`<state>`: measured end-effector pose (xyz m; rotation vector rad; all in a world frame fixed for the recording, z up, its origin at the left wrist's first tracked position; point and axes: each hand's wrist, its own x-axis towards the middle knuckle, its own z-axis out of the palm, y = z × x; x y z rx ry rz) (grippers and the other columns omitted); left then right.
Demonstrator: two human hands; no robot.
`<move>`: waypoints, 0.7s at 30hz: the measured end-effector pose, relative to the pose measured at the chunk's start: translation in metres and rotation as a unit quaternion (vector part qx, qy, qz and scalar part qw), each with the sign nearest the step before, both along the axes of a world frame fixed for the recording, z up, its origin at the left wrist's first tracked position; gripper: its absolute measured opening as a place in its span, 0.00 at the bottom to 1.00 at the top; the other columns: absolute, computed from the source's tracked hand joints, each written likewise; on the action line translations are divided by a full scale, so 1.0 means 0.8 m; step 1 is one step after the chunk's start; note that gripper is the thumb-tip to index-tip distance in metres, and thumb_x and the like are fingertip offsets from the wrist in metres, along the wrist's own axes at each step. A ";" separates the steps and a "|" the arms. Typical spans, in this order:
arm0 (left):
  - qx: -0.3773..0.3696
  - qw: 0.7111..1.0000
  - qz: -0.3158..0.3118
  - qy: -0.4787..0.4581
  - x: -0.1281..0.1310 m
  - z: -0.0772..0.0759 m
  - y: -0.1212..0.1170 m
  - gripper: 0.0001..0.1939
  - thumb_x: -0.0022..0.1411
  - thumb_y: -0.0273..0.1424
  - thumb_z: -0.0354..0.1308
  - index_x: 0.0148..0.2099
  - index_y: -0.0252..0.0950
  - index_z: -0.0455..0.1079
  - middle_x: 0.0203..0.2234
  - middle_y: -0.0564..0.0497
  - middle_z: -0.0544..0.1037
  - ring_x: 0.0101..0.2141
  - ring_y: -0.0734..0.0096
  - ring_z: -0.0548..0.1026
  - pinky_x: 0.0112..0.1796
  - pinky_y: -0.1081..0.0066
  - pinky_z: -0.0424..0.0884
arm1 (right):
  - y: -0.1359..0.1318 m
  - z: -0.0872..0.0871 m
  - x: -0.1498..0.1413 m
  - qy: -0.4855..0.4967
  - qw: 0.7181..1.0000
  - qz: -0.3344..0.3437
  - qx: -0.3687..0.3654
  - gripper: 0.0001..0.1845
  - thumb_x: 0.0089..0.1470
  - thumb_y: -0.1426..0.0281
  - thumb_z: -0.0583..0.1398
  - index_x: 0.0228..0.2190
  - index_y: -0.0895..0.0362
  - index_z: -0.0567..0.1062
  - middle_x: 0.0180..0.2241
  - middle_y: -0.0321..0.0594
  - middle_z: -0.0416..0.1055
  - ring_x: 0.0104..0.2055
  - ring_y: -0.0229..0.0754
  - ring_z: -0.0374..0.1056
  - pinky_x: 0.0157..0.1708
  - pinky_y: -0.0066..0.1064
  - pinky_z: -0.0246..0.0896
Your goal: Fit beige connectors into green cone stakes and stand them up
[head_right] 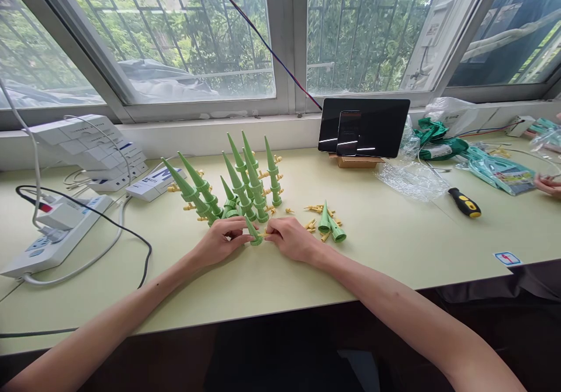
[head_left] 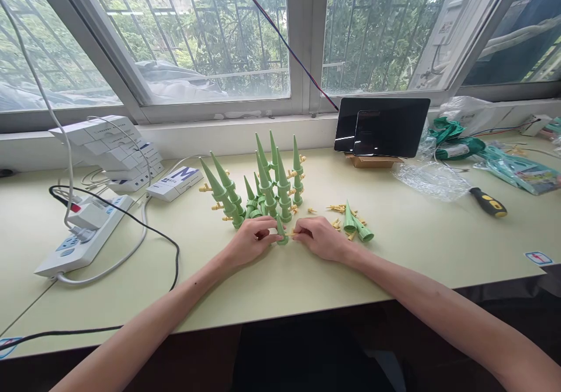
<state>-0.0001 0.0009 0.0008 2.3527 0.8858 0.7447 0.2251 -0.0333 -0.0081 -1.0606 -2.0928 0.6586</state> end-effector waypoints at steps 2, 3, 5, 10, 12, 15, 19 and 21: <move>-0.001 1.000 0.000 -0.001 0.001 0.000 0.000 0.10 0.64 0.35 0.58 0.38 0.34 0.76 0.27 0.52 0.69 0.22 0.79 0.58 0.21 0.76 0.58 | 0.000 0.000 0.000 0.003 1.000 -0.001 0.005 0.11 0.56 0.79 0.59 0.24 0.57 0.66 0.23 0.32 0.64 0.27 0.35 0.58 0.30 0.27 0.54; -0.002 1.000 0.001 -0.001 0.001 0.001 0.000 0.10 0.64 0.35 0.58 0.39 0.34 0.76 0.27 0.52 0.69 0.22 0.79 0.58 0.21 0.76 0.58 | 0.000 -0.001 0.000 0.004 1.000 -0.001 0.009 0.11 0.55 0.80 0.59 0.24 0.57 0.66 0.23 0.32 0.64 0.27 0.35 0.58 0.30 0.27 0.54; -0.006 1.000 0.002 -0.001 0.001 0.001 -0.001 0.10 0.65 0.35 0.58 0.39 0.34 0.76 0.27 0.52 0.69 0.21 0.80 0.58 0.21 0.76 0.58 | 0.000 -0.001 -0.001 0.007 1.000 0.001 0.015 0.12 0.55 0.80 0.59 0.23 0.57 0.66 0.23 0.32 0.64 0.27 0.35 0.58 0.30 0.26 0.54; -0.015 1.000 0.006 -0.006 0.002 0.001 -0.001 0.11 0.64 0.36 0.58 0.36 0.32 0.75 0.28 0.51 0.70 0.21 0.81 0.58 0.21 0.76 0.58 | 0.000 -0.002 -0.002 0.009 1.000 0.003 0.020 0.13 0.55 0.80 0.60 0.23 0.57 0.65 0.23 0.32 0.65 0.27 0.35 0.59 0.31 0.26 0.54; -0.017 1.000 0.007 -0.009 0.002 0.001 -0.001 0.12 0.64 0.36 0.58 0.36 0.32 0.75 0.28 0.51 0.70 0.21 0.81 0.58 0.21 0.76 0.58 | 0.001 -0.003 -0.002 0.007 1.000 0.003 0.016 0.12 0.56 0.80 0.59 0.23 0.57 0.65 0.24 0.33 0.65 0.28 0.36 0.60 0.31 0.27 0.55; -0.019 1.000 0.009 -0.013 0.003 0.002 -0.001 0.11 0.64 0.36 0.59 0.35 0.32 0.74 0.28 0.51 0.70 0.20 0.81 0.58 0.20 0.76 0.58 | 0.002 -0.005 -0.003 0.002 1.000 0.001 0.010 0.11 0.58 0.79 0.58 0.24 0.57 0.66 0.25 0.35 0.67 0.29 0.37 0.61 0.32 0.28 0.56; -0.023 1.000 0.009 -0.016 0.003 0.002 -0.002 0.11 0.63 0.36 0.59 0.35 0.32 0.75 0.28 0.51 0.70 0.20 0.81 0.58 0.20 0.76 0.58 | 0.003 -0.007 -0.003 -0.001 1.000 0.004 0.008 0.11 0.59 0.78 0.57 0.25 0.57 0.66 0.25 0.35 0.67 0.28 0.37 0.61 0.32 0.28 0.56; -0.020 1.000 0.008 -0.017 0.004 0.002 -0.002 0.11 0.63 0.36 0.59 0.36 0.32 0.75 0.28 0.51 0.71 0.20 0.81 0.58 0.20 0.76 0.58 | 0.003 -0.007 -0.002 -0.001 1.000 0.003 0.014 0.11 0.59 0.77 0.57 0.25 0.57 0.65 0.25 0.35 0.66 0.27 0.37 0.60 0.31 0.28 0.55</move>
